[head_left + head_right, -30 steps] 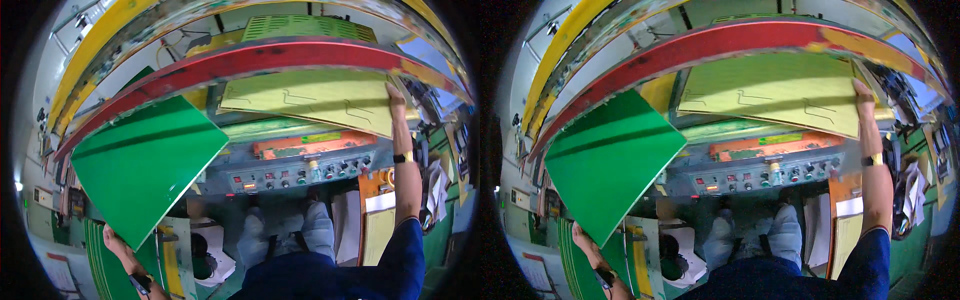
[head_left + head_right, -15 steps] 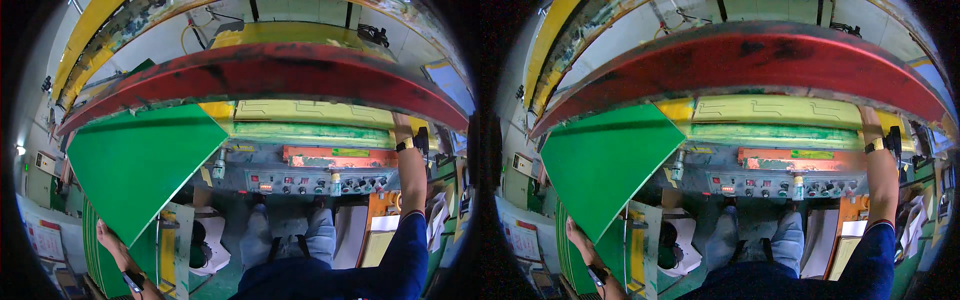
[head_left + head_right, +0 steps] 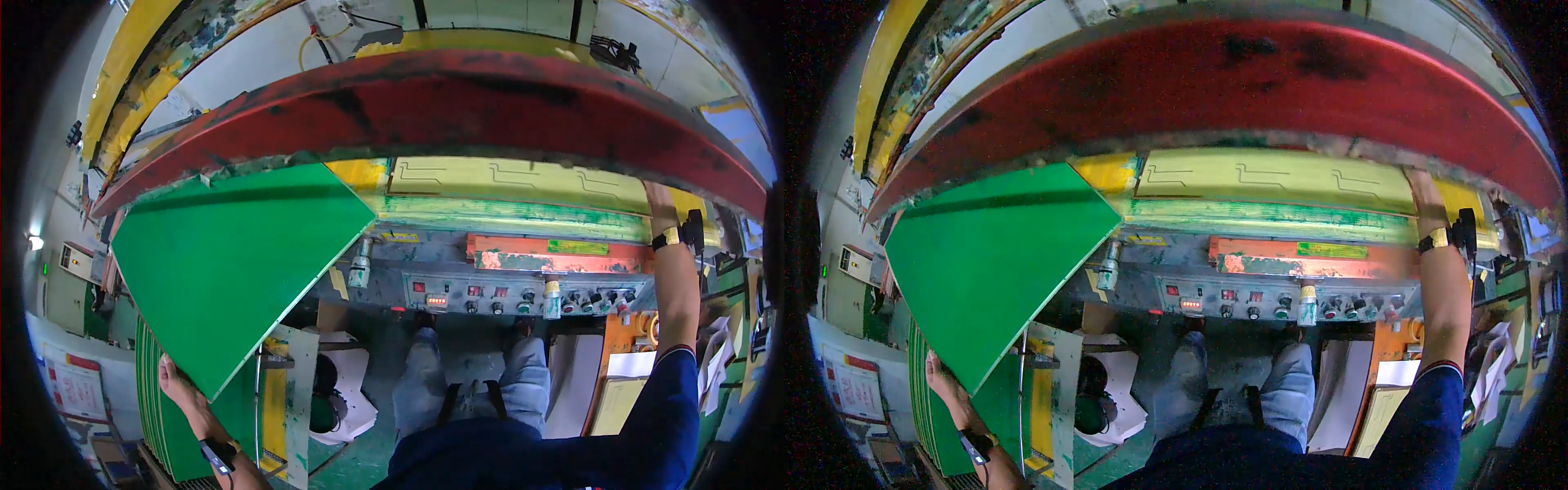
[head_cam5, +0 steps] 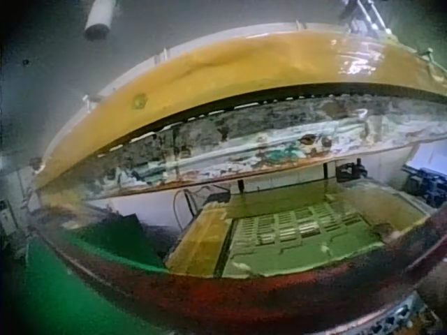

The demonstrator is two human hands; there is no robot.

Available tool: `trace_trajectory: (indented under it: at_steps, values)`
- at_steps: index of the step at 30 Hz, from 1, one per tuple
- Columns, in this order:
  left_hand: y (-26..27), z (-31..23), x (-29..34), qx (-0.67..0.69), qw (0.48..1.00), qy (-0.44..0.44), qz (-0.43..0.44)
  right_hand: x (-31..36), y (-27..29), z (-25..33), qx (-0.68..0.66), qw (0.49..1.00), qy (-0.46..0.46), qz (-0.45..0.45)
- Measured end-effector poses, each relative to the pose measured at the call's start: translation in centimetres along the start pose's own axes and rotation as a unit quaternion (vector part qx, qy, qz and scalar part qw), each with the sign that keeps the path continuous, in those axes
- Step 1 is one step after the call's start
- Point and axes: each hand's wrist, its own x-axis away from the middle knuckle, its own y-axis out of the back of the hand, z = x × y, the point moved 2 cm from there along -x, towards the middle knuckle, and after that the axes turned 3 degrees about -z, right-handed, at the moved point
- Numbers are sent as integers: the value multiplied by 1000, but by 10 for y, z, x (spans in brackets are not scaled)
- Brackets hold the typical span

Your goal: Operating an industrial screen printing machine by placing and removing panels.

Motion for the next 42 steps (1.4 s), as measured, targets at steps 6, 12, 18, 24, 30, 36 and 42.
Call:
trace_trajectory:
  at_steps: [6,12,18,24,30,36,42]
  values:
    - [-8,-1,7,-5,1000,4,-31,3,-1,-2,-7,1000,0,2]
    - [3,4,3,-12,999,6,-29,2,-5,0,-11,1000,-2,4]
    - [-9,1,10,-14,1000,0,-25,-3,-5,-6,-13,1000,-9,5]
    - [-3,8,11,11,1000,7,-29,-3,-4,-9,-12,1000,-18,4]
    - [-1,12,8,9,1000,-6,-11,-7,-1,-11,-13,1000,-21,6]
    - [-13,5,19,18,999,9,-38,-10,-1,-14,-15,1000,-25,8]
    - [-7,11,16,10,999,7,-37,-14,2,-13,-20,1000,-19,11]
